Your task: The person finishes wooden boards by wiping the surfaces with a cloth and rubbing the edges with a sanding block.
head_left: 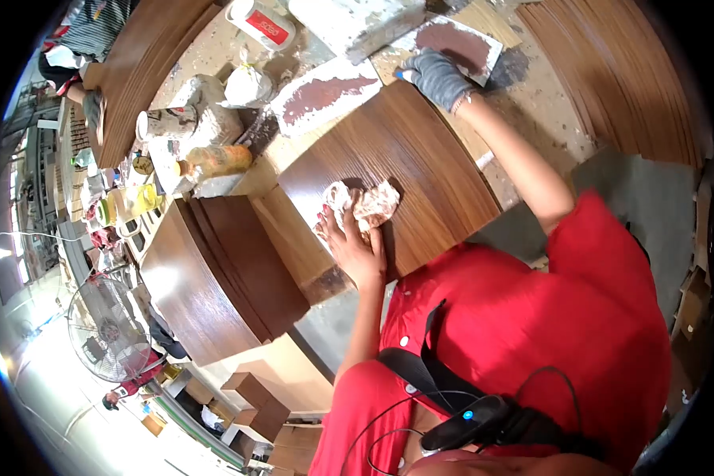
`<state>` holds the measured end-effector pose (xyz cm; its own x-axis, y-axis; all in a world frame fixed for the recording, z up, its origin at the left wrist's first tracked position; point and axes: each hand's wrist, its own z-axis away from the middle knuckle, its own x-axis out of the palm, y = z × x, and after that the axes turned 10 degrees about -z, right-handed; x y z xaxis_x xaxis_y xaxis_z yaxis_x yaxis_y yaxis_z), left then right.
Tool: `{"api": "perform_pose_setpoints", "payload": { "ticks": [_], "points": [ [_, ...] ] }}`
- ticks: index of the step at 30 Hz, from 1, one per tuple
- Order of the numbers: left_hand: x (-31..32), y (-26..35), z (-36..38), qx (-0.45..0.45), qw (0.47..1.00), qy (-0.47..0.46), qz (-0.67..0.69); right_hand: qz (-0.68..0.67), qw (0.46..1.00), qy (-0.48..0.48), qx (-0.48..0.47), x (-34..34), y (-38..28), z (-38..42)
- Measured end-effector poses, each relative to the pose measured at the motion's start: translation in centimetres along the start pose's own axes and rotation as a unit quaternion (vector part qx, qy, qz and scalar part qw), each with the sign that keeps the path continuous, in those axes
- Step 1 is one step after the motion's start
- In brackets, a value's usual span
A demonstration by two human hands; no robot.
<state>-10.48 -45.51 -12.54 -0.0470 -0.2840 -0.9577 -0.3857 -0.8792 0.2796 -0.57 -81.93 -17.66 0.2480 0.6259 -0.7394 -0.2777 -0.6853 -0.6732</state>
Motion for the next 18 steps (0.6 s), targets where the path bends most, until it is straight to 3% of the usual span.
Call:
{"api": "perform_pose_setpoints", "payload": {
  "ticks": [2, 4, 15, 16, 18],
  "points": [
    [0.2, -0.2, 0.3, -0.024, 0.999, -0.027, 0.034, -0.011, 0.995, 0.085, -0.042, 0.9, 0.8, 0.7],
    [0.5, -0.6, 0.5, 0.001, 1.000, -0.007, 0.009, -0.050, 0.996, 0.066, 0.026, 0.8, -0.1, 1.7],
    [0.4, -0.5, 1.5, 0.037, 0.998, 0.043, 0.010, -0.030, 0.990, 0.112, 0.080, -1.5, -1.3, 18.8],
    [0.9, -0.8, 1.5, 0.042, 0.998, 0.053, 0.004, -0.107, 0.985, 0.079, 0.112, -1.9, -1.5, 20.7],
    [0.8, -0.8, 1.6, 0.037, 0.998, 0.050, 0.006, -0.033, 0.993, 0.112, 0.029, -2.3, -1.5, 24.8]
  ]
}}
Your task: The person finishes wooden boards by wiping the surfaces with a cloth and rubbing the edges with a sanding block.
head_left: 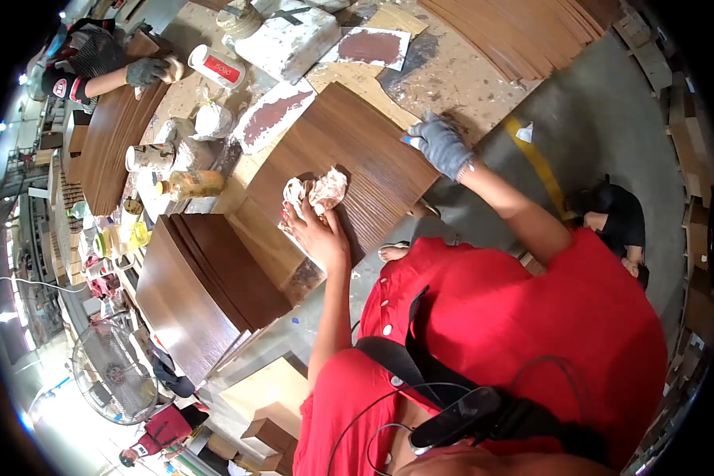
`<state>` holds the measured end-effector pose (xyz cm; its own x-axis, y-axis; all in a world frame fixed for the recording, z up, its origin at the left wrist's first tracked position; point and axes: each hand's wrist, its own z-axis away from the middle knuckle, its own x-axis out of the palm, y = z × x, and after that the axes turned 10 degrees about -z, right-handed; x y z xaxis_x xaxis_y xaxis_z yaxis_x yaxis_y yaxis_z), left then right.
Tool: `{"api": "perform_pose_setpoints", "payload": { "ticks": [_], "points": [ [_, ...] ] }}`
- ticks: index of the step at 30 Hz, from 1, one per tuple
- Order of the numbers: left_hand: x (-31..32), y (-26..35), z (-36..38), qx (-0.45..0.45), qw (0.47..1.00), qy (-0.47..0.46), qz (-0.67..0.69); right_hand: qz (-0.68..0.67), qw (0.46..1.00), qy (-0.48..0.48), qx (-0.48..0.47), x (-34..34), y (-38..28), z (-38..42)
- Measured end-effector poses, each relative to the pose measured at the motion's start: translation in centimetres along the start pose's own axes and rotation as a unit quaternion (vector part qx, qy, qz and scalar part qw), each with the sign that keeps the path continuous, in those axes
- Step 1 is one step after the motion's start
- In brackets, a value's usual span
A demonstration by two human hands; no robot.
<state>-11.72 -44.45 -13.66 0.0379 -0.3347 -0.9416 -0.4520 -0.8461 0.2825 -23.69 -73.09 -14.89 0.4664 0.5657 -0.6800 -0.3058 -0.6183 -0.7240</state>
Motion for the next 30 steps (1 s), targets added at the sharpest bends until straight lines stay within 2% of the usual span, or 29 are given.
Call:
{"api": "perform_pose_setpoints", "payload": {
  "ticks": [4, 6, 7, 8, 10, 11, 13, 14, 15, 16, 18, 21, 22, 24, 26, 27, 28, 30],
  "points": [
    [-0.4, 0.1, 0.5, 0.007, 1.000, 0.009, -0.001, 0.051, 0.998, 0.019, 0.023, -1.9, 0.1, 6.5],
    [-0.3, 0.0, 0.5, -0.004, 1.000, 0.006, -0.003, 0.041, 0.998, 0.005, 0.040, -3.7, -0.9, 8.4],
    [-0.4, -0.2, 0.6, -0.005, 1.000, -0.004, -0.003, 0.038, 0.999, 0.005, 0.020, -4.2, -0.4, 9.3],
    [0.1, -0.6, 0.7, -0.009, 1.000, -0.007, 0.002, 0.089, 0.995, -0.035, 0.019, -5.1, 0.4, 9.8],
    [0.3, -1.2, 0.9, 0.011, 1.000, 0.001, -0.005, 0.013, 0.994, -0.074, 0.085, -7.7, -2.2, 9.6],
    [0.0, -1.1, 1.2, 0.014, 1.000, -0.007, -0.002, -0.076, 0.988, -0.087, 0.098, -8.1, -1.6, 9.2],
    [-0.2, -0.8, 2.7, 0.065, 0.997, -0.014, -0.035, -0.185, 0.976, -0.089, 0.071, -7.9, -1.4, 7.7],
    [0.3, -0.6, 3.8, 0.090, 0.995, -0.015, -0.030, -0.256, 0.959, -0.100, 0.063, -7.7, -2.1, 6.7],
    [-0.1, 0.2, 4.7, 0.123, 0.991, -0.046, -0.010, -0.367, 0.916, -0.127, 0.097, -6.8, -2.3, 5.2],
    [-0.6, 0.9, 5.7, 0.159, 0.984, -0.077, 0.011, -0.430, 0.890, -0.142, 0.055, -5.1, -2.3, 3.5],
    [-1.1, 2.1, 7.3, 0.234, 0.966, -0.105, 0.042, -0.427, 0.879, -0.159, 0.142, -2.4, -4.6, -0.5],
    [-0.8, 2.5, 7.7, 0.271, 0.960, -0.041, 0.060, -0.382, 0.901, -0.166, 0.121, 2.4, -10.3, -6.5],
    [-1.0, 2.0, 7.8, 0.272, 0.958, -0.063, 0.072, -0.382, 0.905, -0.173, 0.074, 5.5, -9.9, -9.7],
    [-1.6, 0.7, 8.1, 0.285, 0.951, -0.077, 0.090, -0.259, 0.955, -0.145, 0.022, 11.2, -11.2, -15.7],
    [-2.8, -0.8, 8.4, 0.274, 0.951, -0.081, 0.122, -0.222, 0.966, -0.131, 0.013, 17.0, -10.3, -21.8],
    [-3.0, -1.8, 8.6, 0.269, 0.943, -0.113, 0.159, -0.139, 0.981, -0.133, 0.006, 17.8, -11.7, -22.9],
    [-3.3, -2.6, 8.9, 0.264, 0.933, -0.147, 0.195, -0.101, 0.985, -0.131, -0.055, 20.0, -10.7, -24.7],
    [-4.3, -3.1, 9.0, 0.189, 0.954, -0.109, 0.204, 0.112, 0.983, -0.126, -0.075, 19.4, -14.4, -23.5]
  ]
}}
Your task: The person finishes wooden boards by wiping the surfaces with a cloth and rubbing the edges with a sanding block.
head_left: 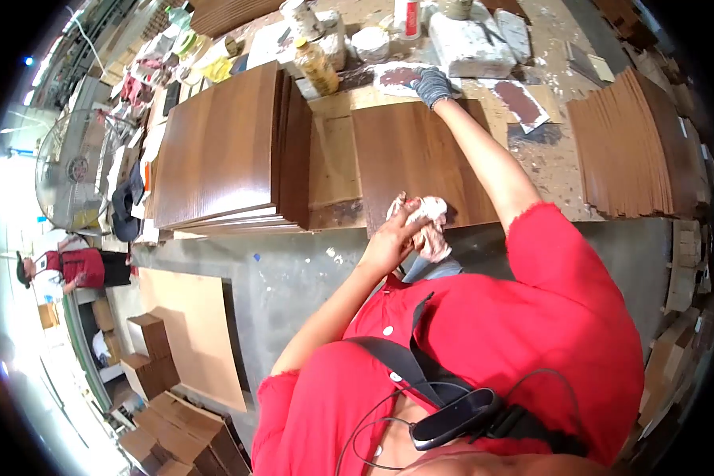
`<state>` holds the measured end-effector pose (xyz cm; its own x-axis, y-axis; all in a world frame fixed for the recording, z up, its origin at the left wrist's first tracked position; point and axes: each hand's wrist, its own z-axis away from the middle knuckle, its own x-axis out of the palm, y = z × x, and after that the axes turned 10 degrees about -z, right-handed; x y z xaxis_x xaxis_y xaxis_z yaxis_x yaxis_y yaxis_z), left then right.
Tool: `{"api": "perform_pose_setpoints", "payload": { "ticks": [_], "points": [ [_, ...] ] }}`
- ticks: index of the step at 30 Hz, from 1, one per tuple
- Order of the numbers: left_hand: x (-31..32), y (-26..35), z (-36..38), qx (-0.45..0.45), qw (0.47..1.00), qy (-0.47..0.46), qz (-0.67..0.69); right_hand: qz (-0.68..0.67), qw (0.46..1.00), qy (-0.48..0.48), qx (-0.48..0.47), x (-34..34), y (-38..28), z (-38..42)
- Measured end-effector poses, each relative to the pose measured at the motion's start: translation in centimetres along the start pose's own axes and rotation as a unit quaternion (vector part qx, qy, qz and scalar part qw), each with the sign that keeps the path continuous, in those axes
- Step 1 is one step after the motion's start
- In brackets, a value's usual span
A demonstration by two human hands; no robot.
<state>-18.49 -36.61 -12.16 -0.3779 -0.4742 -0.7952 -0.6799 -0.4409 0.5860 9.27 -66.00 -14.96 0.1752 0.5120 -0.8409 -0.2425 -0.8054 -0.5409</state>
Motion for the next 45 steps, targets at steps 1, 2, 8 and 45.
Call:
{"api": "perform_pose_setpoints", "payload": {
  "ticks": [1, 2, 8, 45],
  "points": [
    [-0.7, 0.2, -0.3, -0.069, 0.997, 0.005, 0.017, -0.008, 0.999, 0.005, -0.037, -0.1, -0.9, 0.8],
    [-1.2, 0.2, -0.7, -0.137, 0.990, 0.011, 0.036, -0.014, 0.997, 0.010, -0.075, 0.1, -1.3, 2.1],
    [-0.4, -1.6, -2.4, -0.168, 0.968, 0.162, 0.088, 0.083, 0.963, -0.138, -0.217, -1.7, -8.6, 23.8],
    [-0.6, -9.7, 7.2, -0.315, 0.734, -0.161, 0.579, 0.159, 0.895, -0.059, -0.412, 5.0, -7.5, 26.3]
  ]
}}
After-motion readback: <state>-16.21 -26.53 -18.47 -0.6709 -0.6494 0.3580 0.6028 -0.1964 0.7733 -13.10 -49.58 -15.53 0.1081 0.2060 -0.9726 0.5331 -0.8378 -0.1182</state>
